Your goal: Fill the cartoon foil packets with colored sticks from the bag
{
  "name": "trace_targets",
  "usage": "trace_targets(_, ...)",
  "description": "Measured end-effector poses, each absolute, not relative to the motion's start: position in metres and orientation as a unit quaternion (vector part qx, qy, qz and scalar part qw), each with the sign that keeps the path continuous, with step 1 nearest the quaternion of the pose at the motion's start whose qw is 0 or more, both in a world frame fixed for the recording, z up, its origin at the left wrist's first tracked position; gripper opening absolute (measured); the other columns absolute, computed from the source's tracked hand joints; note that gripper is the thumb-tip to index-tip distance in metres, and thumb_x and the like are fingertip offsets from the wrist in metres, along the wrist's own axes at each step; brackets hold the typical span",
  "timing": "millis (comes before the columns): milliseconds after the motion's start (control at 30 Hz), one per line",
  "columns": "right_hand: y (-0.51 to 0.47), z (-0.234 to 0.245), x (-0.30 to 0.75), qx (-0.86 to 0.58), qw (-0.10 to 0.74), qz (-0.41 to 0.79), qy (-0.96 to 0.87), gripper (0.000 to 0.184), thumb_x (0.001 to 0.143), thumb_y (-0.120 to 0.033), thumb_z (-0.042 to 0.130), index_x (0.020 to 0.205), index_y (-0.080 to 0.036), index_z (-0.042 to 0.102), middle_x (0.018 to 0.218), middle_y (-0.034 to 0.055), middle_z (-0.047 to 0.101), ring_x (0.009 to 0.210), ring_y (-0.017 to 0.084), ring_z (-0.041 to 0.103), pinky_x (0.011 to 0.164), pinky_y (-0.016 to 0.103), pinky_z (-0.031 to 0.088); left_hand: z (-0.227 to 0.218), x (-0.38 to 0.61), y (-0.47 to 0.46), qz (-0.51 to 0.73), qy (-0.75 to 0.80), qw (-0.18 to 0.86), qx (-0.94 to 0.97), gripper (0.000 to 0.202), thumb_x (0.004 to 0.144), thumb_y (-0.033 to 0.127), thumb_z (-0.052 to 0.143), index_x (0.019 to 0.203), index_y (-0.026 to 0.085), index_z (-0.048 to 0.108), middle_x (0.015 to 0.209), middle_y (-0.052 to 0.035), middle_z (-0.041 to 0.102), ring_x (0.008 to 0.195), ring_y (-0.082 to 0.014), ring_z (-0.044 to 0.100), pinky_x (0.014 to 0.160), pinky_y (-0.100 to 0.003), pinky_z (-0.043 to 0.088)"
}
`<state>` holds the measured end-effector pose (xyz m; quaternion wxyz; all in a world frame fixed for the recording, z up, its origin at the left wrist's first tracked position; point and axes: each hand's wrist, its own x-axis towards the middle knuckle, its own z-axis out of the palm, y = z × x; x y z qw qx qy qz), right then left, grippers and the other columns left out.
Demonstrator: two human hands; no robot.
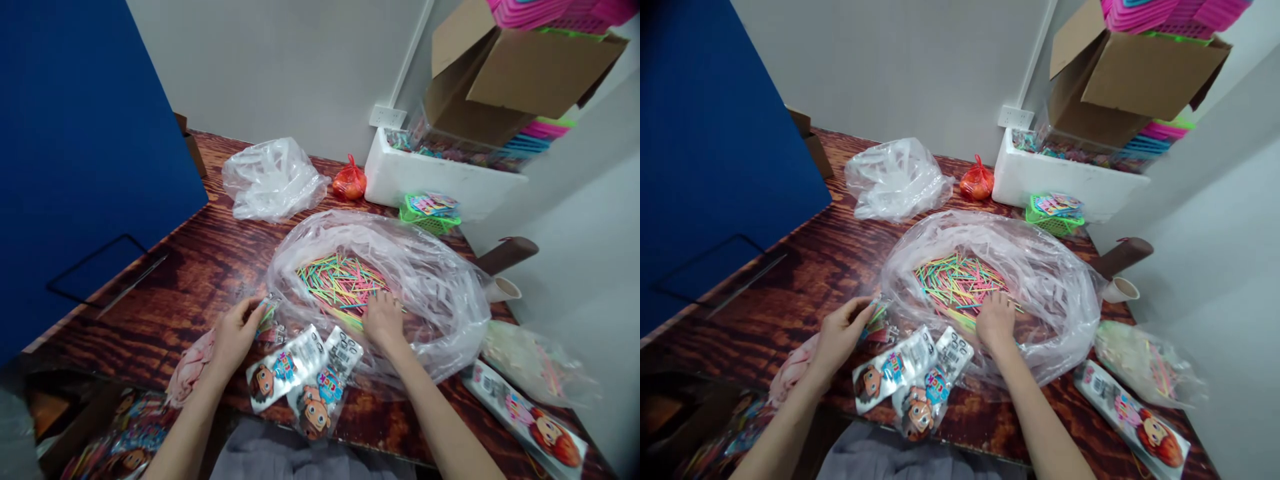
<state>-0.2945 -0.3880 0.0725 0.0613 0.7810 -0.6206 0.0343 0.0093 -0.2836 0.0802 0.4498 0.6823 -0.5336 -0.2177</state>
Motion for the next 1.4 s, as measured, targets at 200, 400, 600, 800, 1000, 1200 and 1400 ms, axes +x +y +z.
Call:
trace_targets(200,-0.401,0.073,-0.292,0.776,-0.031,0.034,-0.628,0.028,0.087,-0.006,0.038,0.098,-0.006,0.064,0.107,0.0245,0.064,0.104,0.032,0.055,0.086,0.041,0.036,0.067,-0.001,-0.294,0.006,-0.631,0.294,0.718,0.037,0.096,0.035,0.04,0.12,0.014,0.059,0.106,-0.0126,0.064,0.098,-0.0285,0.059,0.088,-0.042,0.047)
trace_targets(400,-0.423,0.085,-0.33,0.756,-0.173,0.095,-0.624,0.021,0.093,-0.022,0.037,0.085,-0.017,0.057,0.087,0.0093,0.069,0.077,0.02,0.063,0.068,0.029,0.044,0.086,-0.009,-0.286,0.055,-0.629,0.359,0.687,0.035,0.096,0.03,0.044,0.125,0.016,0.057,0.12,-0.0125,0.059,0.109,-0.0277,0.054,0.097,-0.042,0.044)
trace_targets(600,-0.419,0.105,-0.338,0.53,-0.606,0.352,-0.478,0.03,0.077,-0.047,0.064,0.082,-0.021,0.05,0.063,-0.0034,0.061,0.049,0.011,0.055,0.046,0.021,0.039,0.102,-0.054,-0.286,-0.049,-0.628,0.451,0.632,0.029,0.095,0.027,0.046,0.12,0.02,0.06,0.122,-0.0104,0.058,0.116,-0.025,0.052,0.102,-0.041,0.042)
trace_targets(800,-0.381,0.11,-0.319,0.512,-0.727,0.229,-0.396,0.036,0.073,-0.046,0.074,0.078,-0.02,0.049,0.056,-0.0067,0.055,0.041,0.005,0.045,0.04,0.017,0.032,0.103,-0.124,-0.305,-0.318,-0.549,0.535,0.558,0.039,0.095,0.034,0.048,0.133,0.024,0.05,0.133,-0.0094,0.054,0.117,-0.0209,0.056,0.096,-0.036,0.048)
trace_targets(1000,-0.355,0.091,-0.312,0.525,-0.755,0.17,-0.354,0.036,0.076,-0.048,0.071,0.091,-0.02,0.055,0.062,-0.0051,0.058,0.048,0.007,0.05,0.047,0.02,0.037,0.092,-0.159,-0.326,-0.331,-0.639,0.476,0.506,0.036,0.098,0.029,0.038,0.122,0.019,0.062,0.13,-0.0101,0.06,0.122,-0.0211,0.054,0.107,-0.039,0.041)
trace_targets(1200,-0.339,0.086,-0.327,0.563,-0.713,0.187,-0.374,0.039,0.076,-0.054,0.07,0.08,-0.018,0.055,0.066,-0.0033,0.055,0.053,0.009,0.046,0.048,0.022,0.033,0.104,-0.156,-0.307,-0.377,-0.708,0.388,0.453,0.051,0.099,0.035,0.04,0.148,0.025,0.034,0.146,-0.0075,0.048,0.131,-0.021,0.047,0.11,-0.04,0.038)
trace_targets(1400,-0.323,0.083,-0.329,0.614,-0.557,0.363,-0.425,0.026,0.09,-0.045,0.056,0.087,-0.02,0.057,0.079,-0.0006,0.056,0.074,0.015,0.054,0.068,0.027,0.042,0.112,-0.129,-0.284,-0.306,-0.656,0.44,0.531,0.04,0.098,0.034,0.042,0.137,0.024,0.048,0.135,-0.0088,0.056,0.128,-0.0218,0.048,0.107,-0.039,0.038)
